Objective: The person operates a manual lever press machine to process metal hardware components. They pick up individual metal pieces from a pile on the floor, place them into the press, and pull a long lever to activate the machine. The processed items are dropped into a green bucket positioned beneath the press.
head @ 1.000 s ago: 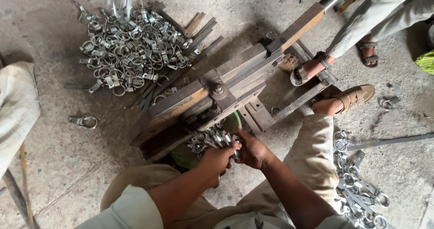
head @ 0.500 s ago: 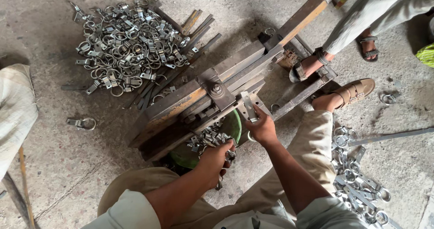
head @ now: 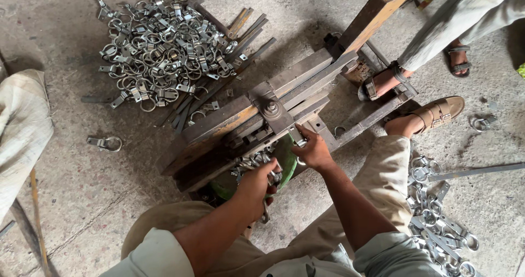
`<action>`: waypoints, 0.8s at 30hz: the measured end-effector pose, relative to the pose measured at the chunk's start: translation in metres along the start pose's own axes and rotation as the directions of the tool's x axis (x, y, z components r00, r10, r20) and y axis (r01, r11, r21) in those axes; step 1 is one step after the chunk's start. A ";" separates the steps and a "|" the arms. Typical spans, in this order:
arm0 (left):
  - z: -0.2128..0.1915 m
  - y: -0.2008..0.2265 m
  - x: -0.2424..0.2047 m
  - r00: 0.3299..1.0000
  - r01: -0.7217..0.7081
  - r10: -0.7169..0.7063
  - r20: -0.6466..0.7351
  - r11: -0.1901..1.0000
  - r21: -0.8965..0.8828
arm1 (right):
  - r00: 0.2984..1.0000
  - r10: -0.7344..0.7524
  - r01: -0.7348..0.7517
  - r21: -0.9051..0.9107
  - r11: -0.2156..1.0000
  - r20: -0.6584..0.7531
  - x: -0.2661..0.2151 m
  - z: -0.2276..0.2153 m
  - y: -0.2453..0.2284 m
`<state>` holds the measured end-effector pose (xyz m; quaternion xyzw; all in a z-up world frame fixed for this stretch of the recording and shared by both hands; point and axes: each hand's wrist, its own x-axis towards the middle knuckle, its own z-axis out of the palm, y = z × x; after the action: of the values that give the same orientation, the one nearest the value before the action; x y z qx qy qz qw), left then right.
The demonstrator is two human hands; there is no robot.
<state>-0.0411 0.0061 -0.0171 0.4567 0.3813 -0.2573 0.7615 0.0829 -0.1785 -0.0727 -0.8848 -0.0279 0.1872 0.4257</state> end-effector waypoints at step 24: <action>-0.005 0.027 -0.001 0.991 -0.130 0.132 0.002 0.979 -0.157 | 0.981 -0.025 -0.023 -0.241 0.970 -0.194 -0.008 -0.010 0.023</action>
<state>-0.0232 0.0225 -0.0040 0.4178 0.3647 -0.1788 0.8127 0.0765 -0.2019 -0.0824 -0.9442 -0.0091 0.0943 0.3153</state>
